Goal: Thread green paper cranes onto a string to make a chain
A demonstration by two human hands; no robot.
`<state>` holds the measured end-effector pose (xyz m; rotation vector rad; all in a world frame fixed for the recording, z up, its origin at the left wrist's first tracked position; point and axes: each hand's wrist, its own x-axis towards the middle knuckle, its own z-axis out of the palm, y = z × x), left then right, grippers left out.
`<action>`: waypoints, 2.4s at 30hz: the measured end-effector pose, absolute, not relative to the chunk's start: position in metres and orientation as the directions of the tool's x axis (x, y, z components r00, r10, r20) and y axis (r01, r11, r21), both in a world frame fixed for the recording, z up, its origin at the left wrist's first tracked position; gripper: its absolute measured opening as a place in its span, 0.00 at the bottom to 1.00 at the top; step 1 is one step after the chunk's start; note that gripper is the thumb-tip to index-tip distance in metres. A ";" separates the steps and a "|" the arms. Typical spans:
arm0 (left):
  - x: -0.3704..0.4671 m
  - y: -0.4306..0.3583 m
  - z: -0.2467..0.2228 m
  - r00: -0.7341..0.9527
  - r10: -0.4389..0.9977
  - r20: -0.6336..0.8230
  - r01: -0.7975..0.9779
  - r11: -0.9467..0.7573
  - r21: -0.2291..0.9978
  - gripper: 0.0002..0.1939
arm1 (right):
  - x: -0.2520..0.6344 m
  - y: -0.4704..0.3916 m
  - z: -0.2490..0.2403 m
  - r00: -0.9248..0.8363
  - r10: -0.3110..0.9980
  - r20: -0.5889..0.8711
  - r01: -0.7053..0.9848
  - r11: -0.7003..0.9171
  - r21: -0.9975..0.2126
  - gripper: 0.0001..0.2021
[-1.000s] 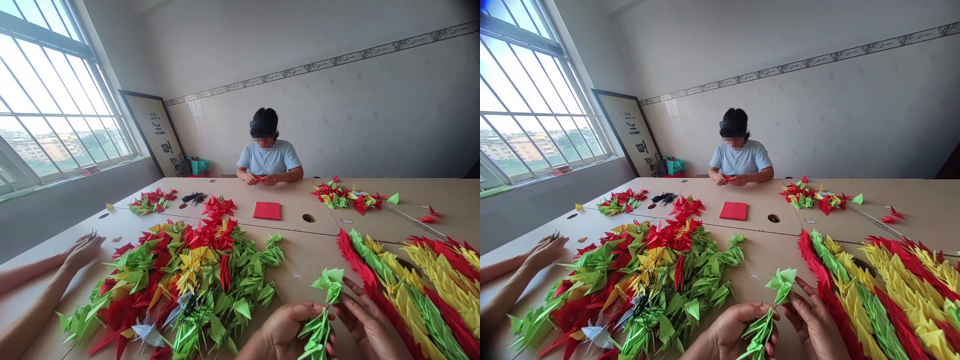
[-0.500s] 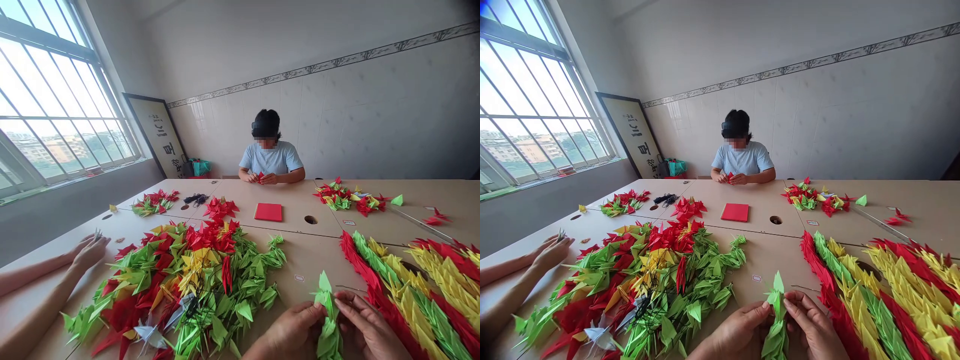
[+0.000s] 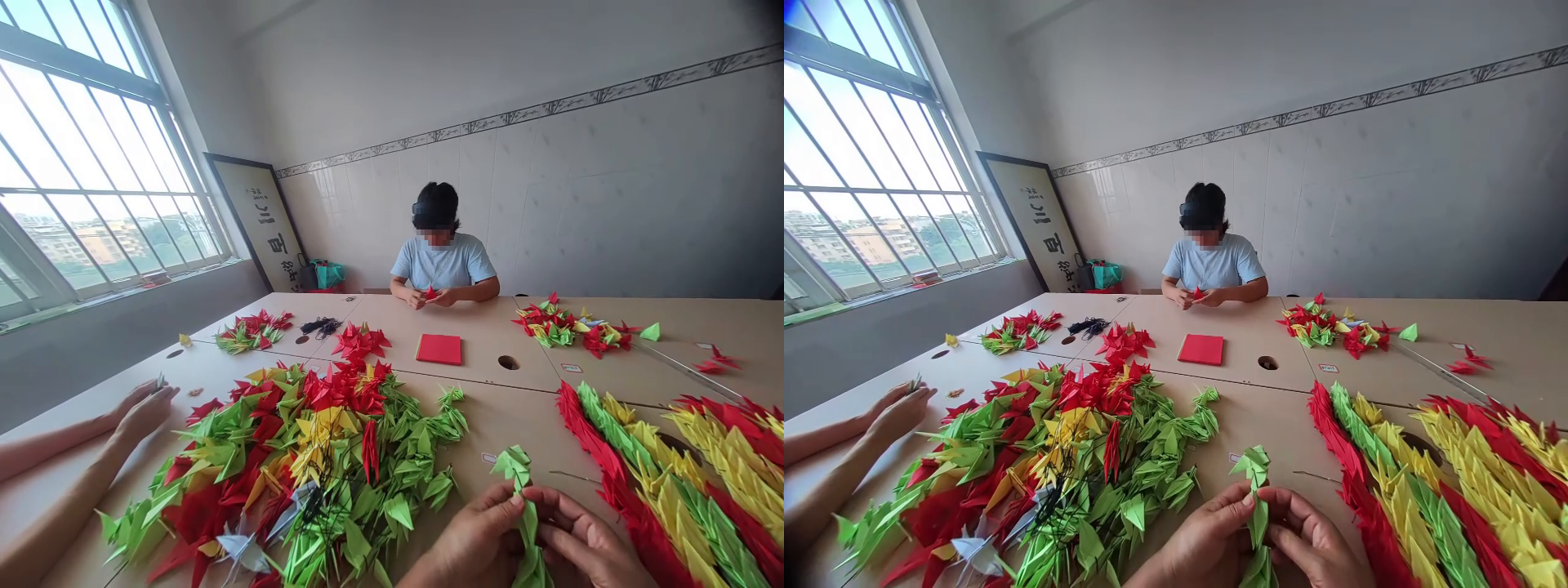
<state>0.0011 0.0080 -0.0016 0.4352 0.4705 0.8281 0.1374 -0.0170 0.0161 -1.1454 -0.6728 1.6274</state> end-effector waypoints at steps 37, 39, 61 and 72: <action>-0.011 -0.022 -0.009 0.586 0.727 -0.358 -0.160 0.536 0.829 0.60 | 0.149 -0.009 -0.002 0.019 0.953 -0.302 -0.759 -0.183 -0.625 0.27; -0.016 -0.027 -0.011 0.604 0.709 -0.365 -0.124 0.536 0.835 0.59 | 0.151 -0.008 -0.002 0.027 0.955 -0.295 -0.765 -0.170 -0.621 0.26; -0.078 -0.062 0.066 0.445 0.857 -0.260 0.606 -0.075 0.792 0.43 | 0.151 -0.015 0.006 -0.050 0.967 -0.252 -0.751 -0.203 -0.629 0.29; -0.003 -0.022 0.027 0.347 0.933 -0.097 0.505 -0.099 0.857 0.39 | 0.148 -0.019 0.003 -0.159 0.954 -0.255 -0.771 -0.281 -0.571 0.30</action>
